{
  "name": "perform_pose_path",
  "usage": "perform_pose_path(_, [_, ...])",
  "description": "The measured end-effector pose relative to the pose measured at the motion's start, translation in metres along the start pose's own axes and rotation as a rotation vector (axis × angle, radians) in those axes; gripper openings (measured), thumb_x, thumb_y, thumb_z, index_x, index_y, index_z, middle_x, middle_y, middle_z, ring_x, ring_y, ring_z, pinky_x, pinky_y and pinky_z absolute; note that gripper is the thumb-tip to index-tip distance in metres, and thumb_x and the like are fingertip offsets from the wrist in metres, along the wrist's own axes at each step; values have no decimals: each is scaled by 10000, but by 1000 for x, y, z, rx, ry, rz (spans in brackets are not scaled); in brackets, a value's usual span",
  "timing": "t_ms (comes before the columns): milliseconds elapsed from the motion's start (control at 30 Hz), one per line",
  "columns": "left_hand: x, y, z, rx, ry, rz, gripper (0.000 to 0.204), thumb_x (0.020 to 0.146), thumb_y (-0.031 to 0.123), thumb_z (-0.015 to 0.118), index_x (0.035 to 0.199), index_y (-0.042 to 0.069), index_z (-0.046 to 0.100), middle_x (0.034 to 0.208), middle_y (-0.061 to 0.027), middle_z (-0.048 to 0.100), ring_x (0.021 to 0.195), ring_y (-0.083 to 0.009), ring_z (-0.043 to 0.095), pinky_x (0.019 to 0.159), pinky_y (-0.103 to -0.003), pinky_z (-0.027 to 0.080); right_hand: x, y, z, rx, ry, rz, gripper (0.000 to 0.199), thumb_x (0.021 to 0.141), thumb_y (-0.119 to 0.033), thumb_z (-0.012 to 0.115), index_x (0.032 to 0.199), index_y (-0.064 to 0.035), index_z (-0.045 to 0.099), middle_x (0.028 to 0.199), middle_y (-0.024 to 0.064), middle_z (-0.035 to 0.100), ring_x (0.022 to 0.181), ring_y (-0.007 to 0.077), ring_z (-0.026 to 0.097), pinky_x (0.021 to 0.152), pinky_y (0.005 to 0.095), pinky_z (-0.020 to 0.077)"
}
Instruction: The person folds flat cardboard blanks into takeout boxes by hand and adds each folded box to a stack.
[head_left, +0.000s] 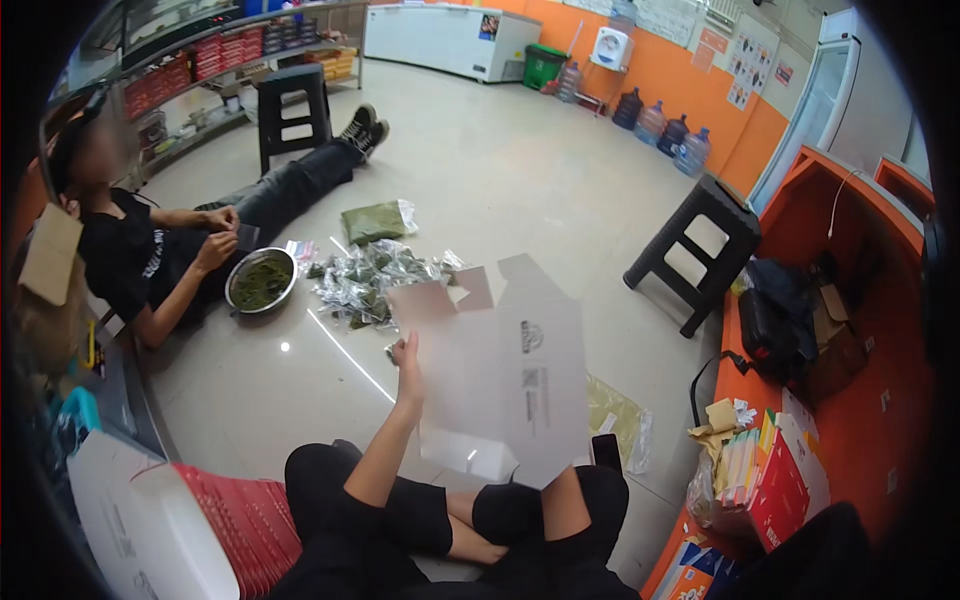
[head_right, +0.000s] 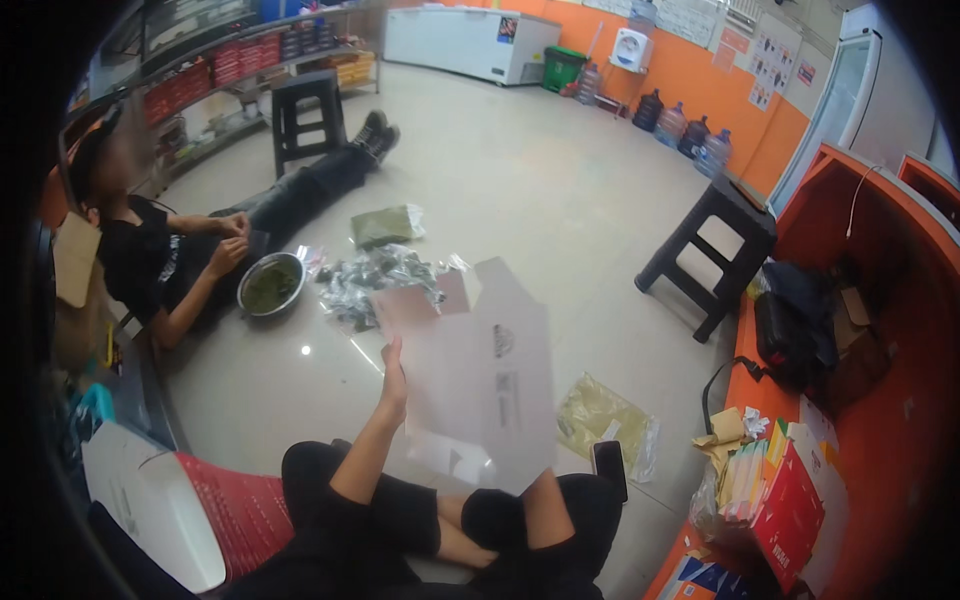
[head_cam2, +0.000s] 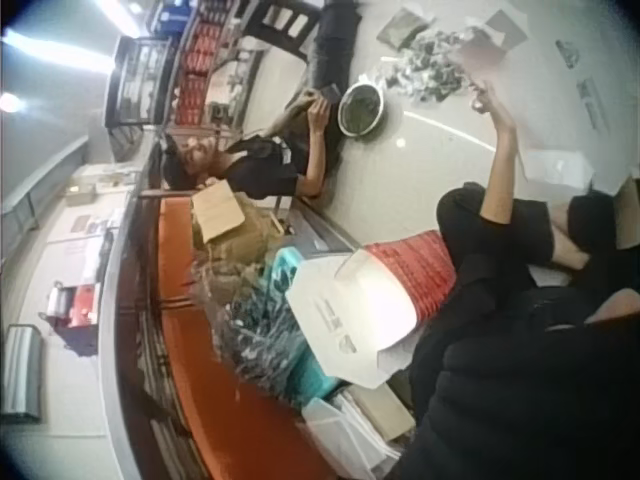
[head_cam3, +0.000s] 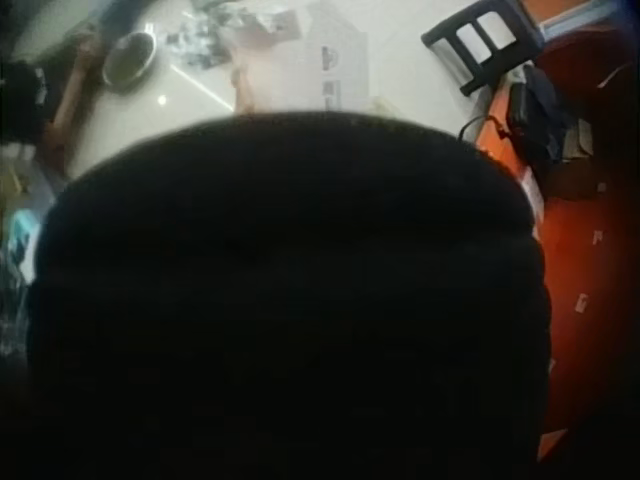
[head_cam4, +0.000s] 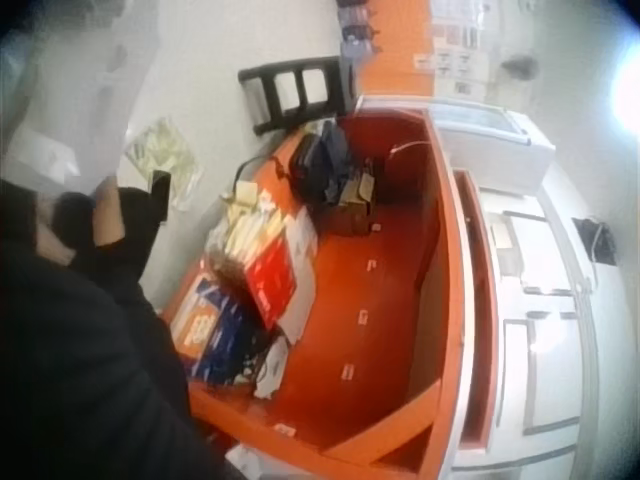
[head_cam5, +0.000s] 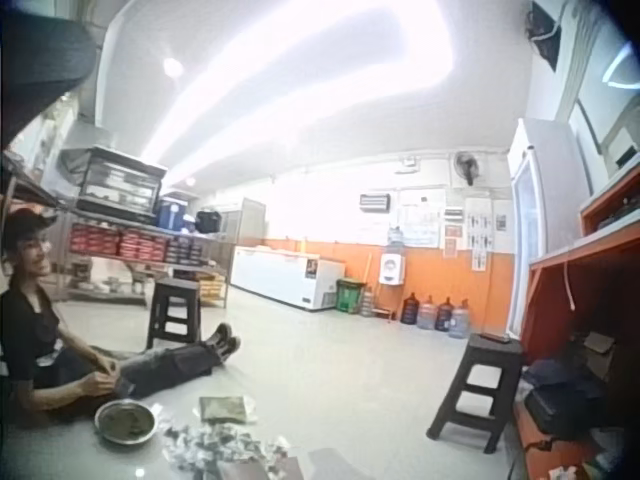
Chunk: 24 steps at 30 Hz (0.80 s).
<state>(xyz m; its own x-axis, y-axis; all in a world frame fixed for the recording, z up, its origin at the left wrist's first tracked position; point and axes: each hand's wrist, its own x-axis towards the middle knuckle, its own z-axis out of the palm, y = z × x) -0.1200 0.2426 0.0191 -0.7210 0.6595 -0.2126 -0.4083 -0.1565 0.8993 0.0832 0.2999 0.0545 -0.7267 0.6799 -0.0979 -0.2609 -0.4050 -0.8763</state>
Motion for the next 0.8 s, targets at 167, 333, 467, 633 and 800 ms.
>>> perform_pose_path(167, [7, -46, 0, -33, -84, 50, 603, 858, 425, 489, 1230, -19, 322, 1123, -119, 432, 1010, -179, 470, 888, -301, 385, -11, 49, -2, -137, 9, 93, 678, 901, -497, 400, 1351, -5, 276, 1324, 115, 386, 1223, 215, 355, 1015, 347, 279])
perform_pose_path(333, [-14, -41, 12, -154, -98, -9, 522, 865, 390, 476, 1186, -1, 348, 1046, -82, 471, 901, -122, 489, 808, -271, 422, -15, 51, -3, -193, -6, 91, 665, 906, -490, 396, 1344, -2, 287, 1309, 115, 400, 1202, 208, 373, 1002, 341, 293])
perform_pose_path(467, [-24, -19, 16, -26, -269, -2, 473, 884, 277, 503, 1252, 57, 301, 1135, -97, 465, 1020, -160, 492, 873, -309, 419, -13, 49, -1, -217, -17, 75, 654, 910, -484, 393, 1338, 1, 295, 1296, 115, 412, 1186, 202, 388, 992, 337, 305])
perform_pose_path(633, [-29, 6, 19, 12, -466, -65, 369, 843, 140, 606, 1136, -5, 436, 922, -57, 594, 774, -101, 607, 682, -219, 510, -9, 46, -1, -247, -6, 29, 641, 915, -477, 390, 1331, 4, 306, 1280, 115, 427, 1165, 194, 406, 980, 331, 320])
perform_pose_path(800, [-32, 21, 14, 73, -424, -27, 363, 866, 117, 562, 1191, 25, 427, 974, -40, 574, 816, -72, 569, 713, -229, 484, -5, 40, -1, -218, -7, -7, 629, 920, -470, 386, 1323, 7, 316, 1265, 114, 442, 1144, 187, 425, 968, 325, 335])
